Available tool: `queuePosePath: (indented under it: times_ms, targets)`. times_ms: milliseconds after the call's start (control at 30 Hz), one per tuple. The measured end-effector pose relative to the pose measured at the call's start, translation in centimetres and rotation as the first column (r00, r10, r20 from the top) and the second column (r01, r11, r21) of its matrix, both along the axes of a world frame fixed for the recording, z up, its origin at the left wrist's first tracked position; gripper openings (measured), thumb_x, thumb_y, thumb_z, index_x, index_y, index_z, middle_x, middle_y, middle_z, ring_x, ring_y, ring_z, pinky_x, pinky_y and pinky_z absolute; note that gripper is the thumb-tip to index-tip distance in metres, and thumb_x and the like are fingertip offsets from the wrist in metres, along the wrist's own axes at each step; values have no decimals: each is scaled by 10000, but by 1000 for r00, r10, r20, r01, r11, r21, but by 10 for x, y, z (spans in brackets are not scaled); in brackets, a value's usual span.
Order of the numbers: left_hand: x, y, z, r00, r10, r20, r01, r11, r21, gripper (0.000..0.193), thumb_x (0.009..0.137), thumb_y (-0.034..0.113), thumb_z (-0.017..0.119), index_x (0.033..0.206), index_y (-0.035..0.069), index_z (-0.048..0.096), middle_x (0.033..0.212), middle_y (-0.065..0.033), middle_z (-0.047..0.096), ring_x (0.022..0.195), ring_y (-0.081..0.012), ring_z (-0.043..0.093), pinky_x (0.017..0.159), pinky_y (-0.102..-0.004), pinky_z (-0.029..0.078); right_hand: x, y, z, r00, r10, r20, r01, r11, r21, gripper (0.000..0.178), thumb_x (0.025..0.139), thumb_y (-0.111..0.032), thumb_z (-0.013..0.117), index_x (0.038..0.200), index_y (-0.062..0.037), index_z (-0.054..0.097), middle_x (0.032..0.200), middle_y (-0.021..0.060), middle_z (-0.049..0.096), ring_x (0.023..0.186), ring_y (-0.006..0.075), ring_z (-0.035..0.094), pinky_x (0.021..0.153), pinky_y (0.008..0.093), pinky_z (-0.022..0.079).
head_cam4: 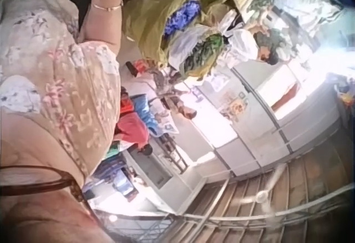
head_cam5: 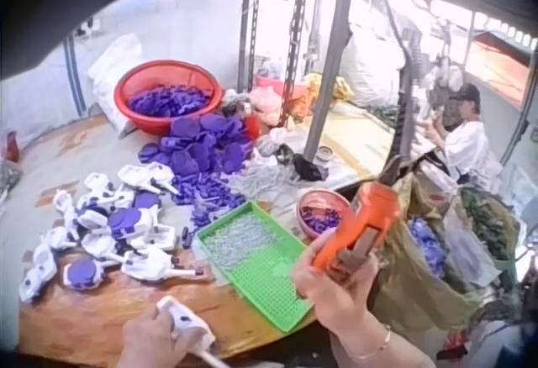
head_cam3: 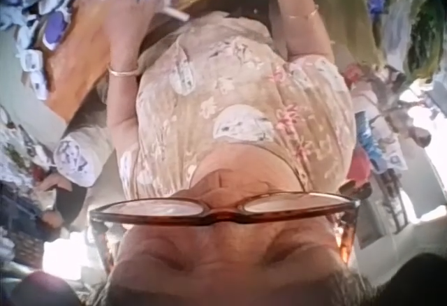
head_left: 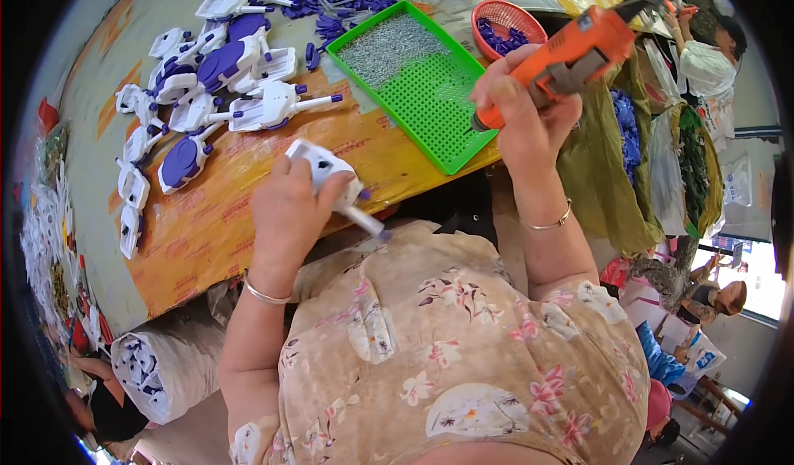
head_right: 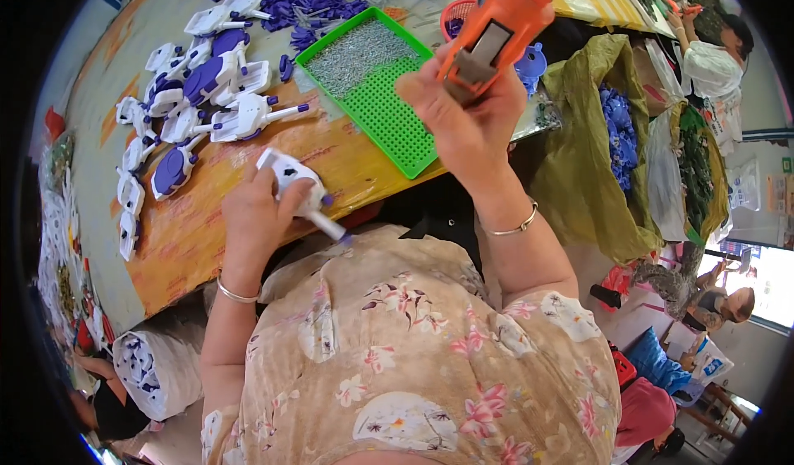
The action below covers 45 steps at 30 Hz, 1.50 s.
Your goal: The person assembles toy walkie-talkie casings by fitting plastic parts together, fastens screws into them using an electric screwdriver, and places the assembled casings into a bag.
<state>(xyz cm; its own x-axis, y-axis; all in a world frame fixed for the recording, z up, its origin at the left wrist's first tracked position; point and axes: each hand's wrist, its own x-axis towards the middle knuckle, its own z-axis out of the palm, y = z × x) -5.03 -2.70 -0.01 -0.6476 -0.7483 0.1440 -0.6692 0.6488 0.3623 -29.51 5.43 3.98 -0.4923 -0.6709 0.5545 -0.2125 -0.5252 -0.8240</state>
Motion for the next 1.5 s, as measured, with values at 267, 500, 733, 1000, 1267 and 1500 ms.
queuePosePath:
  times_ms: [267, 500, 733, 1000, 1267, 1500]
  targets:
    - [4, 2, 20, 997, -62, -43, 65, 995, 70, 329, 727, 223, 752, 933, 16, 601, 1016, -179, 595, 881, -334, 598, 724, -434, 465, -20, -1, -20, 991, -82, 103, 83, 997, -3, 126, 854, -37, 645, 927, 0, 549, 738, 52, 592, 606, 140, 559, 588, 299, 478]
    - [6, -2, 8, 954, -278, -117, 285, 957, 57, 550, 621, 95, 776, 1142, 84, 599, 1166, -138, 537, 1103, -341, 490, 1022, -501, 332, -25, 0, -29, 995, -49, 90, 49, 999, -4, 145, 860, -48, 656, 957, -4, 557, 758, 52, 600, 621, 141, 566, 594, 292, 475]
    - [-3, 1, 0, 956, -224, -188, 250, 960, 126, 542, 590, 100, 800, 1099, 70, 620, 1065, -127, 555, 1031, -332, 517, 940, -462, 385, -25, -1, -29, 995, -72, 69, 71, 997, 8, 127, 862, -50, 645, 938, 4, 559, 750, 53, 596, 614, 134, 564, 594, 285, 474]
    - [-13, -1, -2, 920, -254, -298, 306, 942, 140, 495, 592, 100, 797, 1062, 76, 642, 1028, -132, 564, 975, -326, 535, 832, -412, 450, -15, 0, -8, 999, 28, 16, -27, 996, -83, 226, 778, 43, 720, 931, -7, 561, 751, 13, 589, 643, 66, 536, 588, 215, 446]
    - [-17, -4, -10, 904, -275, -328, 340, 926, 161, 470, 582, 91, 787, 1034, 83, 657, 1013, -116, 576, 955, -316, 538, 821, -410, 457, 45, -3, 5, 958, 288, -21, -285, 956, 72, 452, 803, -254, 754, 1039, 18, 481, 846, 60, 589, 722, 105, 553, 634, 241, 463]
    - [-19, -7, -13, 890, -305, -339, 367, 920, 137, 488, 564, 75, 790, 1033, 94, 658, 997, -99, 569, 944, -308, 536, 804, -411, 461, 59, -10, -20, 934, 341, -106, -332, 938, 98, 611, 865, -291, 704, 1258, -3, 336, 1119, 10, 485, 910, 53, 465, 825, 238, 404]
